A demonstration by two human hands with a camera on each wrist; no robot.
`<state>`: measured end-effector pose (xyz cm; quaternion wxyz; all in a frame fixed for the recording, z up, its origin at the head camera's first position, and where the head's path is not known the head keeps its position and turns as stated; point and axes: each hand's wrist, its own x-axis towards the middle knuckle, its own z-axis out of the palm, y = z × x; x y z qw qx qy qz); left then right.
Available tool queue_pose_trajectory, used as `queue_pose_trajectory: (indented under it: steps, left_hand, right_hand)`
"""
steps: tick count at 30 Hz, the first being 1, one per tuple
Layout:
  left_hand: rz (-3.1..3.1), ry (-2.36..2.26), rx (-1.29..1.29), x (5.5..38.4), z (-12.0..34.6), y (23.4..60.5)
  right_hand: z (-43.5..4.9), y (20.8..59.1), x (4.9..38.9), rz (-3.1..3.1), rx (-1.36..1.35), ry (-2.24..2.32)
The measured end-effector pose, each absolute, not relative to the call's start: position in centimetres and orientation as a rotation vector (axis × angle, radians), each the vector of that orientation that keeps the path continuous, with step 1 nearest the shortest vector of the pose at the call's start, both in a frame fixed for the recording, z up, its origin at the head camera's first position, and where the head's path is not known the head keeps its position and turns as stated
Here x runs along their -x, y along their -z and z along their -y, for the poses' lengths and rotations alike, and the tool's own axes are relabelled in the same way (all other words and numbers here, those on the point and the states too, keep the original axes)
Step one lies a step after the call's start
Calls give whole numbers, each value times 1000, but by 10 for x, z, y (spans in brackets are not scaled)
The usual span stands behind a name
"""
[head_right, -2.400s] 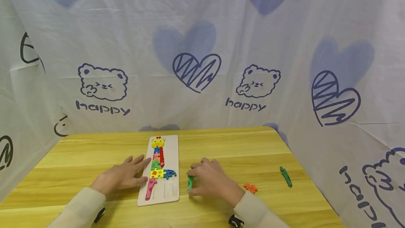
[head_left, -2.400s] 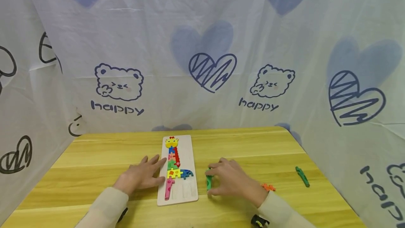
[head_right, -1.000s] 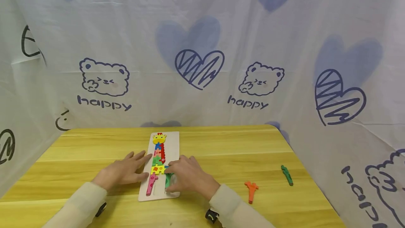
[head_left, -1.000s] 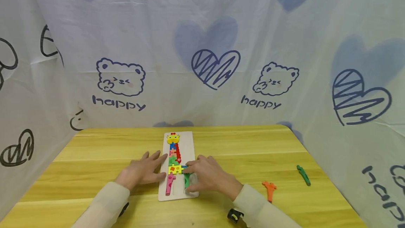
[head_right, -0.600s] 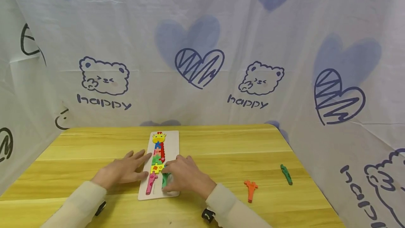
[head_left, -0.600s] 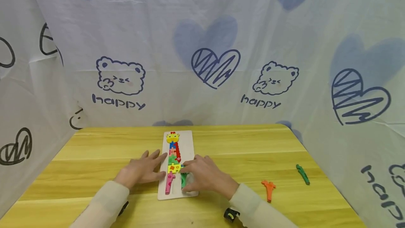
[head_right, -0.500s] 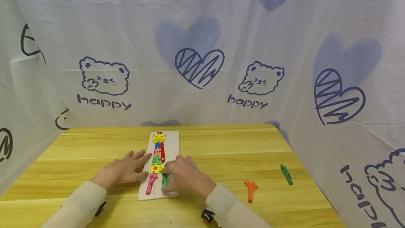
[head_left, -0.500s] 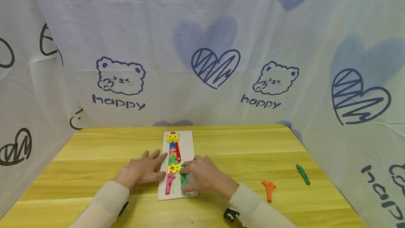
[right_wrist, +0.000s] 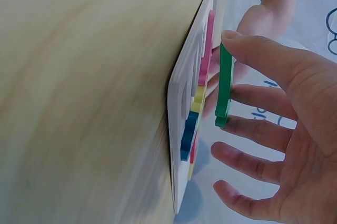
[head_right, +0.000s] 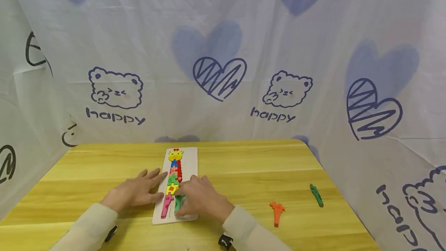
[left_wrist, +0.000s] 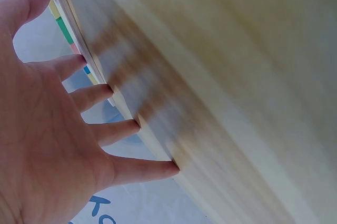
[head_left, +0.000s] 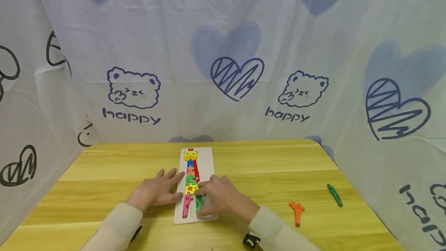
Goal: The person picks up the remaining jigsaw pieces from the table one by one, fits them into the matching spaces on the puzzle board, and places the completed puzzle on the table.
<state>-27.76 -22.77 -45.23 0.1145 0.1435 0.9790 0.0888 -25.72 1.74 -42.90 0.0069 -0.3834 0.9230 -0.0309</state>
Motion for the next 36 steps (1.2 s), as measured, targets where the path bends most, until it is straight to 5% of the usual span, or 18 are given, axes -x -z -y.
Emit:
queue_pose_trajectory:
  steps: [36]
  left_hand:
    - [-2868, -264, -431, 276, 228, 452]
  right_hand:
    - [-1, 441, 255, -2881, 1201, 93]
